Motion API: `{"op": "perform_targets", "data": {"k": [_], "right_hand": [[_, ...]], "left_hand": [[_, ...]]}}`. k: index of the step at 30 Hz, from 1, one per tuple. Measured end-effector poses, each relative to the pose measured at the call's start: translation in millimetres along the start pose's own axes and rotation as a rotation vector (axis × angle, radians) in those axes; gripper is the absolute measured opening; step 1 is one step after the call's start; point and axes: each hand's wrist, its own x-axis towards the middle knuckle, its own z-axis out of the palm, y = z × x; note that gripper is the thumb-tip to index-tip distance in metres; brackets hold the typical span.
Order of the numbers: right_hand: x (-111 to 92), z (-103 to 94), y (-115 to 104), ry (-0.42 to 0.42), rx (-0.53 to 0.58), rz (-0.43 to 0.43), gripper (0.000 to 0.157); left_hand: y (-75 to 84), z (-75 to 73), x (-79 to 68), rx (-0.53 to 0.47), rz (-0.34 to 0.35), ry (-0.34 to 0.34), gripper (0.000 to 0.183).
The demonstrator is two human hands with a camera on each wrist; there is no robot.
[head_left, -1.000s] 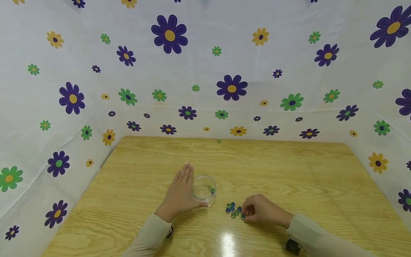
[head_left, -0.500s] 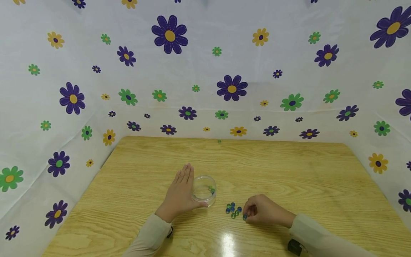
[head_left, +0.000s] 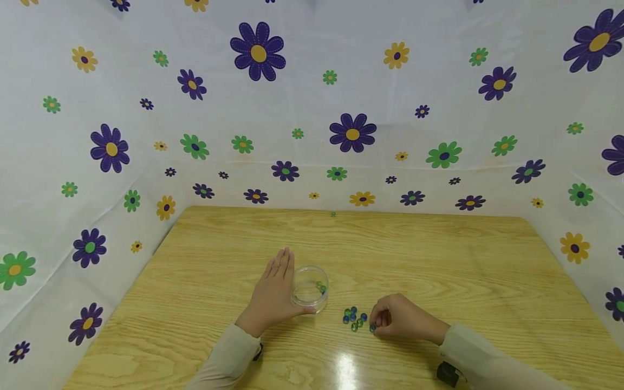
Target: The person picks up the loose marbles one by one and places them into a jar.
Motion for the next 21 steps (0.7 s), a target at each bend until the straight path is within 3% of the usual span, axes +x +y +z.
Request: {"op": "perform_targets", "data": {"k": [21], "right_hand": [[2.7,2.3,1.1,0.012,-0.012,0.001,0.009]], "left_hand": [[-0.3,-0.2,0.3,-0.006,0.0,-0.006,0.126]]}}
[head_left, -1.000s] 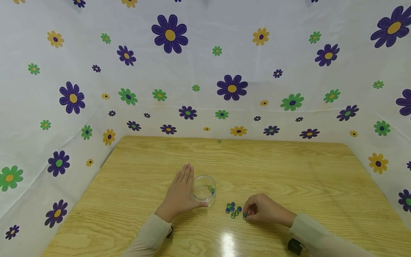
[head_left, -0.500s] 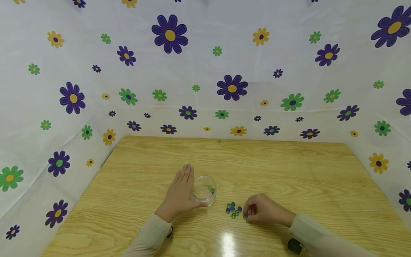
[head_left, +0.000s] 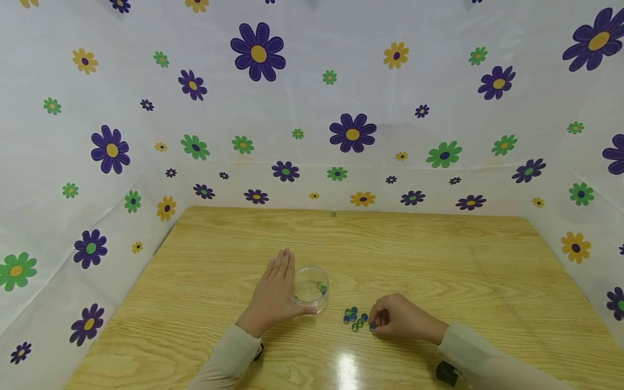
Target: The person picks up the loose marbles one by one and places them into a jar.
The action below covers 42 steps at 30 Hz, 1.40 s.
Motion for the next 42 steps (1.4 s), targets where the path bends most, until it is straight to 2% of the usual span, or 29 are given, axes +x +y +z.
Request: {"op": "perform_targets", "data": {"k": [7,17,24,33,42], "right_hand": [[-5,-4.0,-1,0.007,0.052,0.036,0.007],[-7,-16.9,-4,0.06,-0.014,0.012,0.007],[-6,-31.3,-13,0.087,0.051,-0.025,0.007],[2,-44.8,-21,0.153,0.076,-0.09,0.011],[21,-49.2,-33,0.169,0.087,-0.121,0.013]], "left_hand": [[-0.4,1.3,0.2,-0.003,0.001,-0.005,0.126],[-0.2,1.0,0.5,0.004,-0.002,-0.005,0.126],[0.5,0.0,0.9,-0.005,-0.006,-0.006,0.126],[1.0,0.6,1.6,0.009,0.008,0.013,0.125],[1.1,-0.7,1.2,-0.014,0.003,-0.002,0.125]]}}
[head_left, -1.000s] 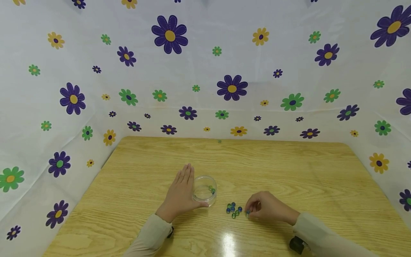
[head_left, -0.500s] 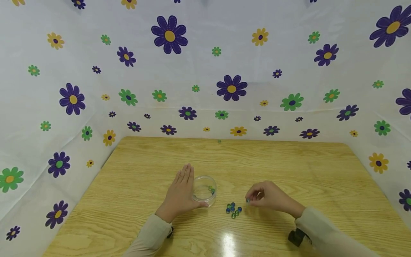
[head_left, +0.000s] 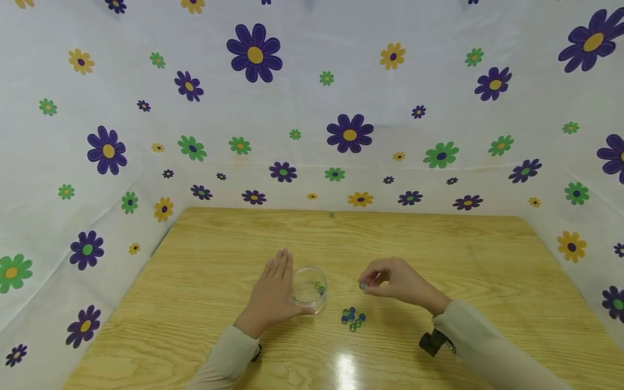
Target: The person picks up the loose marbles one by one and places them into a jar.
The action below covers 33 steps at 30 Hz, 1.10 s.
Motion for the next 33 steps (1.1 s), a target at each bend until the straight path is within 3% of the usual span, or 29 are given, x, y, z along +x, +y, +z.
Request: {"op": "perform_targets", "data": {"k": [18,33], "right_hand": [[49,15.6,-1,-0.014,-0.022,-0.073,0.011],[81,33.7,3,-0.037,-0.097,-0.095,0.01]], "left_hand": [[-3.3,1.6,1.0,0.001,-0.015,-0.024,0.127],[-1.2,1.1,0.7,-0.008,0.004,0.005,0.127]]}}
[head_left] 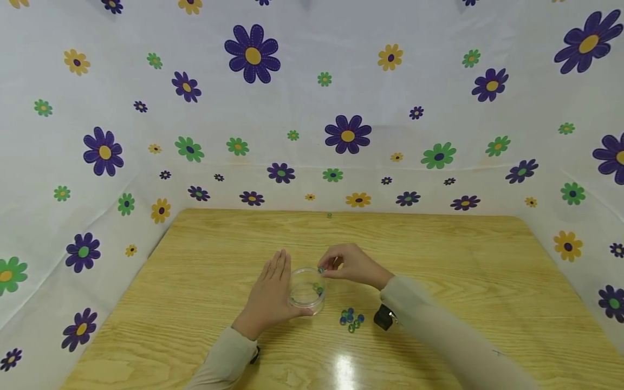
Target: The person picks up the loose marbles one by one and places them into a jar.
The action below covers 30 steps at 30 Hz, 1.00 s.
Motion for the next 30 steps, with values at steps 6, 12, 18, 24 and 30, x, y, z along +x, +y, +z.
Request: {"op": "perform_targets", "data": {"k": [6,12,18,24,30], "right_hand": [[10,5.9,5,-0.012,-0.017,-0.016,0.01],[17,10.7,4,-0.032,-0.005,-0.013,0.01],[21,13.3,5,-0.035,-0.033,-0.012,0.01],[24,14.6,4,-0.034,-0.036,-0.02,0.01],[27,16.9,5,-0.03,-0.037,-0.013,0.01]], "left_hand": [[0.8,-0.5,-0.4,-0.015,0.0,-0.007,0.126],[0.6,-0.3,-0.8,0.002,-0.002,-0.004,0.126],[-0.2,0.4,-0.3,0.019,0.001,0.003,0.126],[0.7,-0.8,-0.4,0.015,0.001,-0.002,0.126],[1.2,-1.4,-0.5,0.023,-0.006,-0.016,0.126]]}}
